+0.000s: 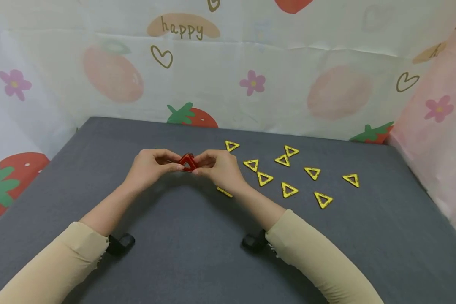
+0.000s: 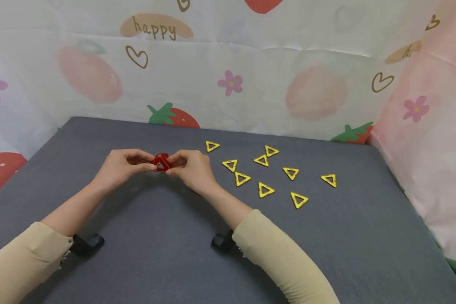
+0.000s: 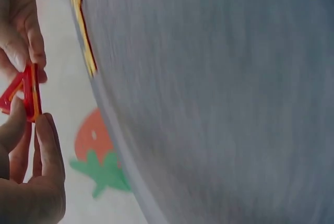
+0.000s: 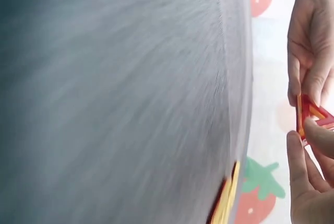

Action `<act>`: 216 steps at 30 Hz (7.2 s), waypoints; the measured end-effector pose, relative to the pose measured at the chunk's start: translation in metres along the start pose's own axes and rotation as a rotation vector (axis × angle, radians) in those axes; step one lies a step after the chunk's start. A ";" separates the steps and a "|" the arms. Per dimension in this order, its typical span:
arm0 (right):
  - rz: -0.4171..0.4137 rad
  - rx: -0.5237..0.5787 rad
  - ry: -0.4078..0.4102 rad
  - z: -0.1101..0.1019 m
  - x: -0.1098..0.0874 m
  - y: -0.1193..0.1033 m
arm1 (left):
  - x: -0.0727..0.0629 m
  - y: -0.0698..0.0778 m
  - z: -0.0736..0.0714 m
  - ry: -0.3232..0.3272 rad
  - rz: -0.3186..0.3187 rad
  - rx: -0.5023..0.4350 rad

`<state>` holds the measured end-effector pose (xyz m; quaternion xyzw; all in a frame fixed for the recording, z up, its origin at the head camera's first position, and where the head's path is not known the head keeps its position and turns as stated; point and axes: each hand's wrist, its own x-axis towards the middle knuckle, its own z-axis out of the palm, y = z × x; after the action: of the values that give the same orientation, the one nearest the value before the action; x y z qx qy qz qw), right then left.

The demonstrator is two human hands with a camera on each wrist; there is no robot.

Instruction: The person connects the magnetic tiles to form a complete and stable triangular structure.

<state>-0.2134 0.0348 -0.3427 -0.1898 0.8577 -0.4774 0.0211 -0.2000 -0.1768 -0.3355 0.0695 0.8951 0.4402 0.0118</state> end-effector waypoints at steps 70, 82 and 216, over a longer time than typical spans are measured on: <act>0.145 0.011 0.012 0.093 0.054 -0.012 | 0.034 -0.082 -0.059 -0.250 -0.097 0.112; 0.164 -0.001 -0.003 0.089 0.054 -0.016 | 0.030 -0.074 -0.057 -0.270 -0.077 0.083; 0.228 -0.346 -0.267 -0.168 -0.080 0.106 | 0.011 0.034 0.106 -0.242 0.127 0.142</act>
<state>-0.2083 0.2482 -0.3505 -0.1538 0.9322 -0.2887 0.1551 -0.1980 -0.0719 -0.3728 0.1790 0.9099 0.3641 0.0868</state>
